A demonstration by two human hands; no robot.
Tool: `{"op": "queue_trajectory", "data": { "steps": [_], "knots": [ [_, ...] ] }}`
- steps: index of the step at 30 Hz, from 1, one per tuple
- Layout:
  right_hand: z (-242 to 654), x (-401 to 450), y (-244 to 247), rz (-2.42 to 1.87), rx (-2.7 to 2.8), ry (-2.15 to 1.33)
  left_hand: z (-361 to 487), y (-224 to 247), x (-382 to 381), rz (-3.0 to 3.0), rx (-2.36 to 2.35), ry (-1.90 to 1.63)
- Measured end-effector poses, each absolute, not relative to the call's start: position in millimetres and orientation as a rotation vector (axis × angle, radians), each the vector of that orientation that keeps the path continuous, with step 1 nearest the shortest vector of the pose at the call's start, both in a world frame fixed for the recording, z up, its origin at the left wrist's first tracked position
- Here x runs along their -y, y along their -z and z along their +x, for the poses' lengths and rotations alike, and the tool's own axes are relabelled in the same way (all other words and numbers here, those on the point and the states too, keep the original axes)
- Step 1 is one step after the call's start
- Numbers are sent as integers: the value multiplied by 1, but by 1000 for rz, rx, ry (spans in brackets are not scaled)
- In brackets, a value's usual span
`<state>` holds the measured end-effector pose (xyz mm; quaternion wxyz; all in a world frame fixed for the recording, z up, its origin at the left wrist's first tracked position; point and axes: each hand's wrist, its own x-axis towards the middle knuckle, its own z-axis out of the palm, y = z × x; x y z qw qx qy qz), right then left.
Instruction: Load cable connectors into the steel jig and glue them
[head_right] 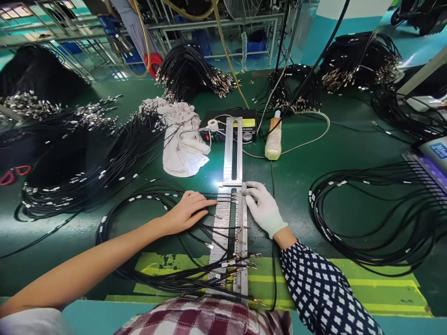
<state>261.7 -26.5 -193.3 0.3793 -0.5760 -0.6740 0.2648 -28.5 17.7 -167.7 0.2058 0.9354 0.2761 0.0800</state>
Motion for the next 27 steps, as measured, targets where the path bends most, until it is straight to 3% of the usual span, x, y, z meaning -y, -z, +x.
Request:
{"op": "queue_trajectory", "data": {
  "steps": [6, 13, 27],
  "knots": [
    [261, 27, 190, -1473, 1741, -689, -37, 164, -18, 2594, -750, -242],
    [261, 27, 189, -1478, 1720, -681, -6, 176, -17, 2832, -829, -555],
    [261, 26, 188, -1480, 1719, -690, 24, 180, -15, 3179, -671, -493]
  ]
}}
